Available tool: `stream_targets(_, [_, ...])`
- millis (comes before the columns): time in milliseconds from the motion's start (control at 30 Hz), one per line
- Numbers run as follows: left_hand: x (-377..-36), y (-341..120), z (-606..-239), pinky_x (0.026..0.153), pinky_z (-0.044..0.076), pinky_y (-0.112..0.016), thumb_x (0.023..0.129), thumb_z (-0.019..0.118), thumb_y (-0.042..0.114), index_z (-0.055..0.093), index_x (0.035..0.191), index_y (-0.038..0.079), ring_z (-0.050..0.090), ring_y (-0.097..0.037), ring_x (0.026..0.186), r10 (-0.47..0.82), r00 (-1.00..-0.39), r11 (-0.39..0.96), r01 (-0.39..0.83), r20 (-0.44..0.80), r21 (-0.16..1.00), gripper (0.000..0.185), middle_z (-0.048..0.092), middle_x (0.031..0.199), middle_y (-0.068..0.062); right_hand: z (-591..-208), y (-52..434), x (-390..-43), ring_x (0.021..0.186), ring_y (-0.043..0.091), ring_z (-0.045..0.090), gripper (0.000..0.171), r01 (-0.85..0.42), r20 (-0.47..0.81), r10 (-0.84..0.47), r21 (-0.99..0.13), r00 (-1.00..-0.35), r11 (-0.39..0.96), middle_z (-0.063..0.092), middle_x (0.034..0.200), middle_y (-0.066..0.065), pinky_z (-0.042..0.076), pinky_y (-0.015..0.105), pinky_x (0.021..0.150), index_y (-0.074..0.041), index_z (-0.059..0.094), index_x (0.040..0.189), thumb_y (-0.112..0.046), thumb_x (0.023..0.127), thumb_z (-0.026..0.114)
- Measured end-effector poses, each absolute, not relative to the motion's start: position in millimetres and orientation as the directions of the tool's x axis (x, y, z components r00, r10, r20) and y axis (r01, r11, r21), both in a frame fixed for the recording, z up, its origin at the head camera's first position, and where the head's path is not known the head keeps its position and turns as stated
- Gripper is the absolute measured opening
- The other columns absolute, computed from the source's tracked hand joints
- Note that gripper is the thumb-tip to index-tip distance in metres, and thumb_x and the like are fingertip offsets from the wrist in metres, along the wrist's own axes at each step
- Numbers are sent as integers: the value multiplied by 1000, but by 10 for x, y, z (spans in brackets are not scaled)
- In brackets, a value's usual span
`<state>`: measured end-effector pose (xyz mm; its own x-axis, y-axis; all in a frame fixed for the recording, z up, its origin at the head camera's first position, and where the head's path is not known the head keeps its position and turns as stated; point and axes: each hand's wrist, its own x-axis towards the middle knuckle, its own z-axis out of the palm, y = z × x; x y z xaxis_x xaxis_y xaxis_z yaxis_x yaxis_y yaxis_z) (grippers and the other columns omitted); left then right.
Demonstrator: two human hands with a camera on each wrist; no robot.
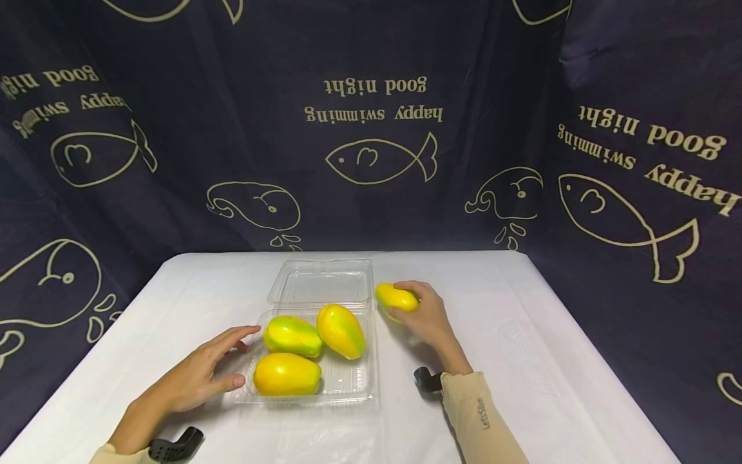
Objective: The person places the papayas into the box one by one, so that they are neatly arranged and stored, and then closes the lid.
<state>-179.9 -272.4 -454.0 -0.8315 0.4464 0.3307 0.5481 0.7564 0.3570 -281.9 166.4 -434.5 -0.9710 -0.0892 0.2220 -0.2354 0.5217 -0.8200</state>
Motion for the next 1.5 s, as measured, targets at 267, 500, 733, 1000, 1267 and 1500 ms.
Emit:
stream_targets(267, [-1792,-2723,-4536,86,54,-42,84,77,45,39,154,27,62,-7,111,452,-826,752,556,337,354,82,47,148,16,-4271,1728,-2792,118,27,57,51,-246,264,-41,-819,-964,518,59,135,7,45,44,100,-19,67,126,-20,78,85])
stream_targets(500, [-1795,-2716,-4533,85,53,-44,83,77,46,39,154,28,62,-6,110,445,-827,759,552,342,345,83,47,148,17,-4158,1754,-2771,118,20,56,52,-313,343,-21,-829,-939,463,59,134,2,48,37,95,-19,68,126,-15,77,86])
stream_targets(733, [-1791,-2719,-4524,86,53,-46,83,77,47,39,154,27,62,-7,111,444,-829,759,550,340,349,83,48,149,15,-3858,1644,-2583,118,19,56,51,-393,417,-35,-823,-908,410,59,136,8,50,22,89,-10,68,126,-8,78,85])
stream_targets(1000, [-1799,-2720,-4521,86,54,-42,83,77,46,38,154,27,61,-7,111,458,-819,749,565,347,345,83,48,148,15,-3679,1571,-2457,121,25,56,54,-444,451,-66,-823,-890,354,58,136,15,51,19,86,-2,64,128,-1,77,83])
stream_targets(1267, [-1797,-2715,-4517,87,54,-41,84,77,45,37,155,29,61,-7,112,459,-820,742,566,343,360,83,47,149,14,-3745,1571,-2492,125,16,55,55,-553,532,-152,-793,-833,257,57,139,4,53,20,91,-12,66,126,-5,76,86])
stream_targets(1500, [-1796,-2713,-4518,87,54,-42,84,77,44,38,155,26,62,-8,112,459,-822,742,563,337,363,83,46,150,16,-3737,1484,-2417,126,18,57,54,-611,562,-276,-780,-779,136,55,140,7,55,26,95,-10,65,124,-1,75,86])
